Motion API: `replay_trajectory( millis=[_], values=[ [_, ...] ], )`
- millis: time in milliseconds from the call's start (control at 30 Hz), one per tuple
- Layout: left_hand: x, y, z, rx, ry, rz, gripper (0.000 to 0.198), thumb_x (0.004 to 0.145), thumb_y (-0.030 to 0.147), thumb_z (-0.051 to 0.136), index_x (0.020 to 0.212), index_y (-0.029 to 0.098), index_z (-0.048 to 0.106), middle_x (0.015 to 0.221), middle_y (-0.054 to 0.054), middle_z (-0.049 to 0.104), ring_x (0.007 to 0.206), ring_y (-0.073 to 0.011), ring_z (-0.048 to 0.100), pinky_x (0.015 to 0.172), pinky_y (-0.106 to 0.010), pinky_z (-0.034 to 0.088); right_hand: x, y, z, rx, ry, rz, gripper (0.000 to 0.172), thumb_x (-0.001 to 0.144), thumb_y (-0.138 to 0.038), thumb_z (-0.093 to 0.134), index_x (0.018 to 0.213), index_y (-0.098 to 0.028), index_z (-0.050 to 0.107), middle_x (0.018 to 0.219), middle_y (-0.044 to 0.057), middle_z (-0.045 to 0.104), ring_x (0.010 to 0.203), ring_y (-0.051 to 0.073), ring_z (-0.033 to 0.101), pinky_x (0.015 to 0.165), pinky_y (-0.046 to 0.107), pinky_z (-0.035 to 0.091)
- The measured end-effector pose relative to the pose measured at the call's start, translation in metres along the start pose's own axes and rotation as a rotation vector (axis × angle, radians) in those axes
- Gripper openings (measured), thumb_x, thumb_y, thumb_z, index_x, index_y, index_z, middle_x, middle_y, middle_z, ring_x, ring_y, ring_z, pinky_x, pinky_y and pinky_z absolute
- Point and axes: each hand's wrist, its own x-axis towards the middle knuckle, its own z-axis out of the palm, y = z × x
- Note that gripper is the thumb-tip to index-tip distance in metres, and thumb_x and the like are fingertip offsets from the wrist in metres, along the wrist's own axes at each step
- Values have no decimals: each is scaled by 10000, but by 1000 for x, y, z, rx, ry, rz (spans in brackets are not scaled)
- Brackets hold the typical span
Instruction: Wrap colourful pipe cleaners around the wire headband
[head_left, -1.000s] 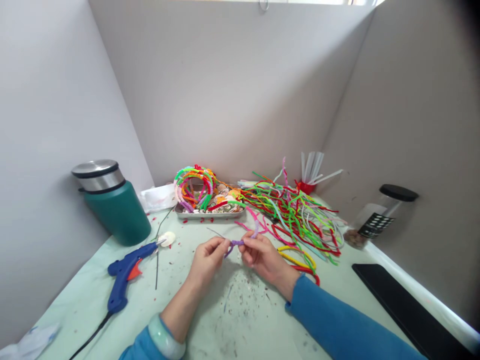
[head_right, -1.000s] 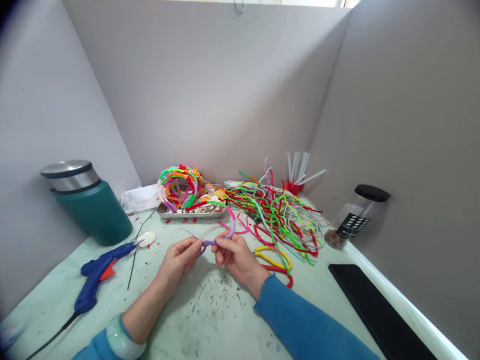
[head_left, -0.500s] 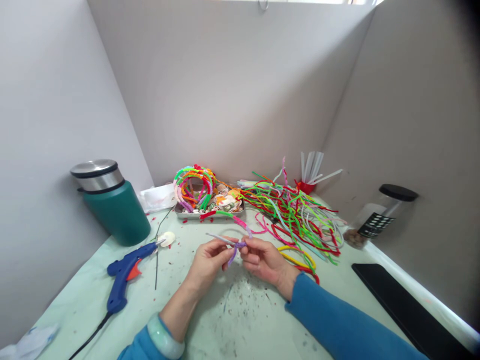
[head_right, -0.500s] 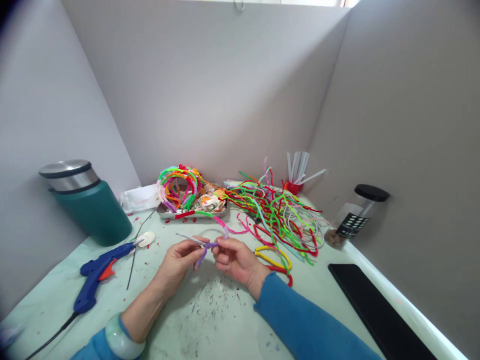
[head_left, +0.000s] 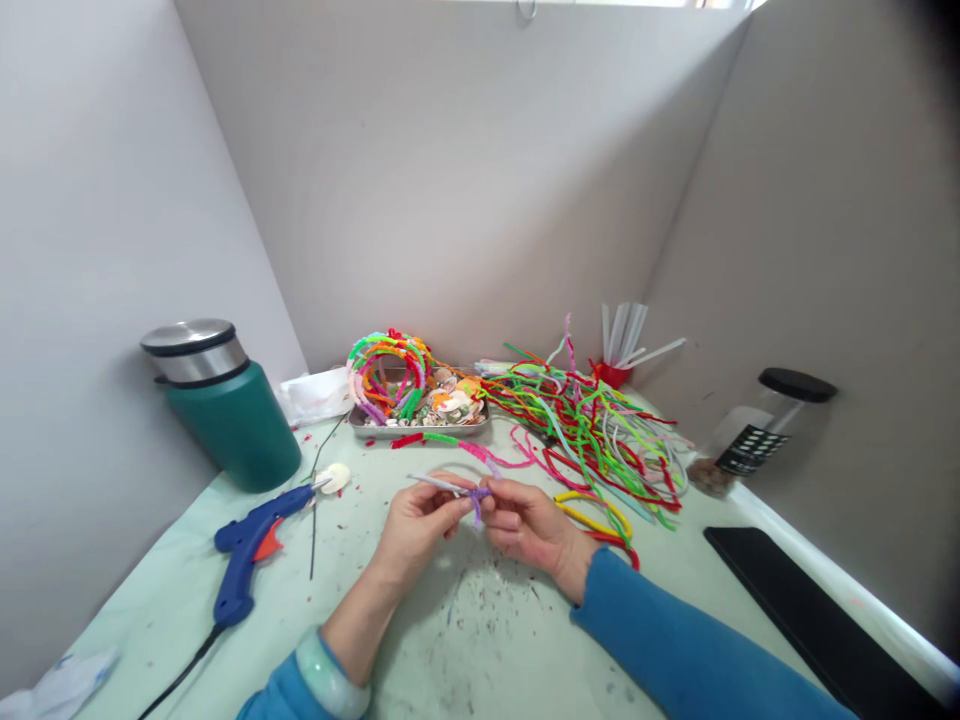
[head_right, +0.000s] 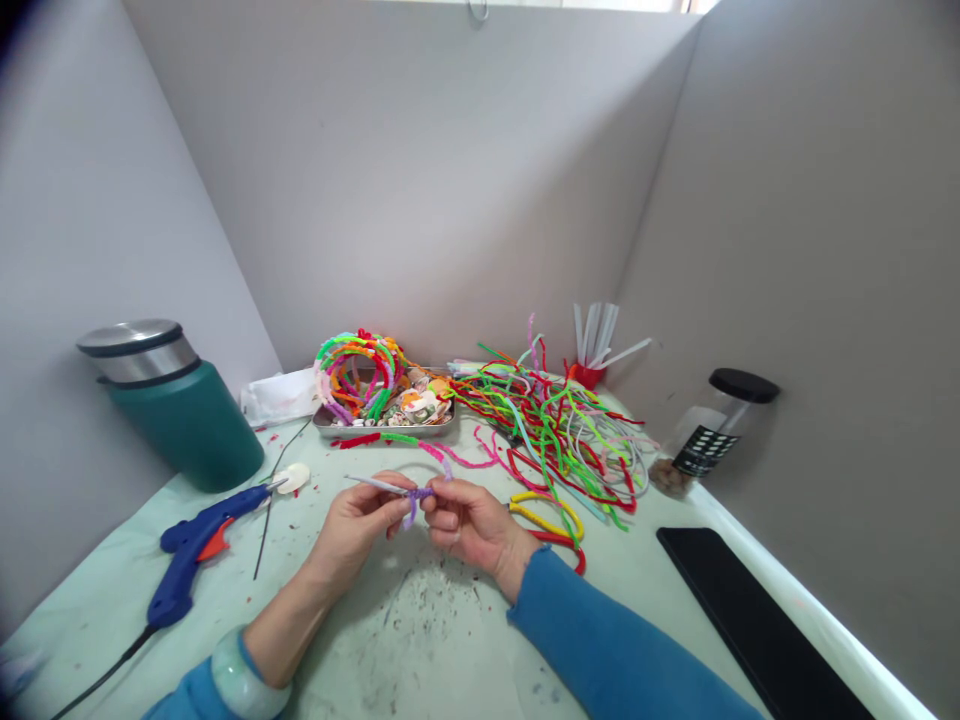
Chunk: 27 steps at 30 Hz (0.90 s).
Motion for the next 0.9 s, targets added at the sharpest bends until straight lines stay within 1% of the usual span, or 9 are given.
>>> replay_trajectory(
  millis=[167,333,433,533,633,700,900],
  values=[
    [2,-3,-1,-9,21,0,162,676,239,668,807,144,675,742,-18,611,480,-53,439,431,-178,362,0,2,0,-7,20,-12,69,738,-153,615,741,-99,574,625,9,621,375,10,358,355,130,246],
    [1,-4,-2,-7,14,-11,152,662,246,680,766,135,672,725,-20,615,478,-55,442,432,-181,357,-1,2,2,-33,33,-21,85,719,-160,642,738,-106,580,613,8,625,365,10,351,352,139,234],
    [1,-2,-1,-19,11,-15,130,650,247,690,711,139,649,719,-9,605,483,-57,447,431,-183,355,-2,2,4,-92,41,-41,93,710,-169,649,739,-120,576,589,-6,616,366,19,374,357,147,244],
    [0,-1,-1,-39,7,-43,140,649,255,692,698,144,621,670,7,591,477,-62,445,429,-184,353,-2,4,5,-179,42,-90,103,707,-177,648,747,-140,561,590,-11,620,375,37,422,367,160,275],
    [0,-2,-1,-46,12,-59,163,655,264,691,714,139,605,651,9,588,471,-65,453,431,-188,358,-1,6,6,-269,43,-195,100,713,-187,639,746,-152,551,586,-9,624,375,57,456,369,176,305],
    [0,-2,-1,-42,18,-67,174,660,266,689,730,130,607,646,7,588,465,-64,457,429,-191,361,0,7,7,-288,46,-243,94,716,-187,634,744,-153,551,578,-10,620,368,60,454,363,180,310],
    [0,1,1,-50,26,-99,243,660,260,689,849,117,636,651,2,610,462,-61,460,445,-192,374,-1,4,7,-208,65,-215,92,724,-191,631,742,-142,555,605,-4,621,383,43,440,366,166,309]
  ],
)
